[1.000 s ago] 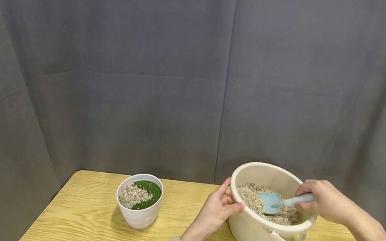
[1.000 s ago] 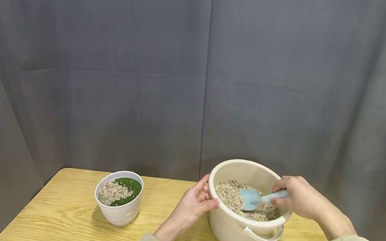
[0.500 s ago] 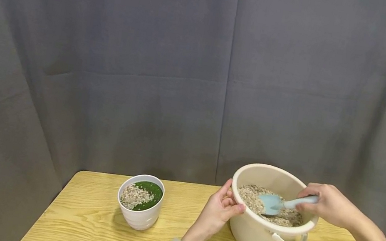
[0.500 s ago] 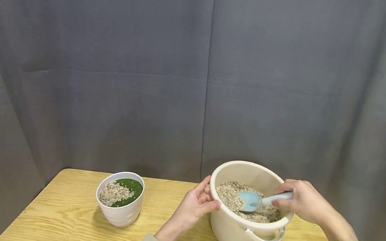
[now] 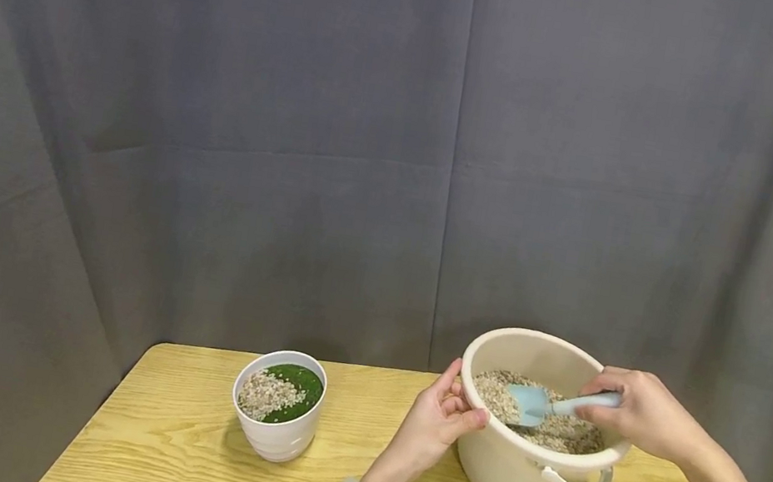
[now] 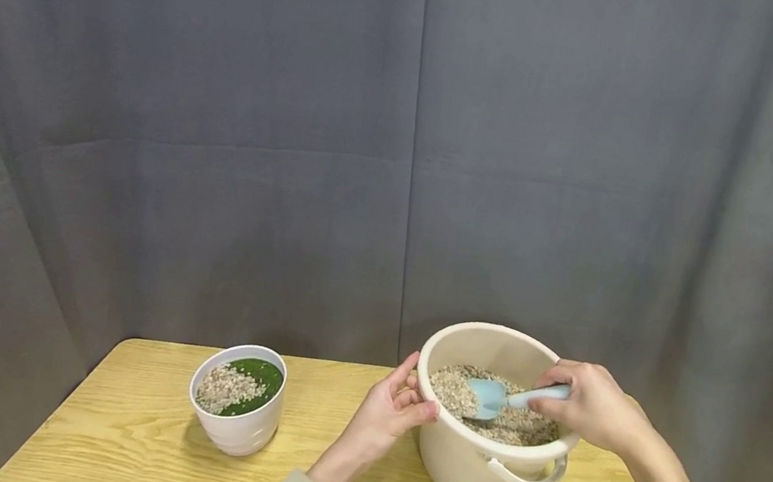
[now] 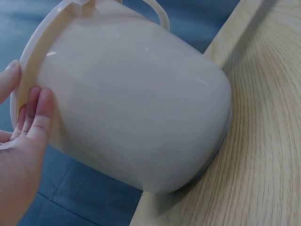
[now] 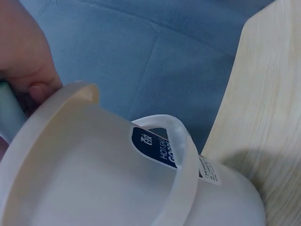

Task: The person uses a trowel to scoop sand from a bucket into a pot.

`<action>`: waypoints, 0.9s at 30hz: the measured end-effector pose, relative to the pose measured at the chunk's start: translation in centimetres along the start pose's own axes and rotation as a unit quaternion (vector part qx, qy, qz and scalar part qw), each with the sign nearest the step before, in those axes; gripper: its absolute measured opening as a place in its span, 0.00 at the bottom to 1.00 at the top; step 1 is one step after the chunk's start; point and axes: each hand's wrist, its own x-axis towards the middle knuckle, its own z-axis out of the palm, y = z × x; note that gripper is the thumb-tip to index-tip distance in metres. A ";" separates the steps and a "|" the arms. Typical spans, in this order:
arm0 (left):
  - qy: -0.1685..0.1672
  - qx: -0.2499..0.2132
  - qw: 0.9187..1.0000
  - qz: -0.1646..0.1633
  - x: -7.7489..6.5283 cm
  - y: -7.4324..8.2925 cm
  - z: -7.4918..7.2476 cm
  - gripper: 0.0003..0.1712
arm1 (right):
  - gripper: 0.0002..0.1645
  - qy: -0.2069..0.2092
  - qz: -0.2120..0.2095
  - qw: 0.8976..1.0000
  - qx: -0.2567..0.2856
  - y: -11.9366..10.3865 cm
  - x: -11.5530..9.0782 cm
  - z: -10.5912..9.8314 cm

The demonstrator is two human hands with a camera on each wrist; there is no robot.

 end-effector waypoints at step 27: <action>0.002 -0.009 1.000 0.011 0.3 0.0 -0.2 0.51 | 0.10 0.108 0.069 0.991 0.031 -1.5 -1.9 0.7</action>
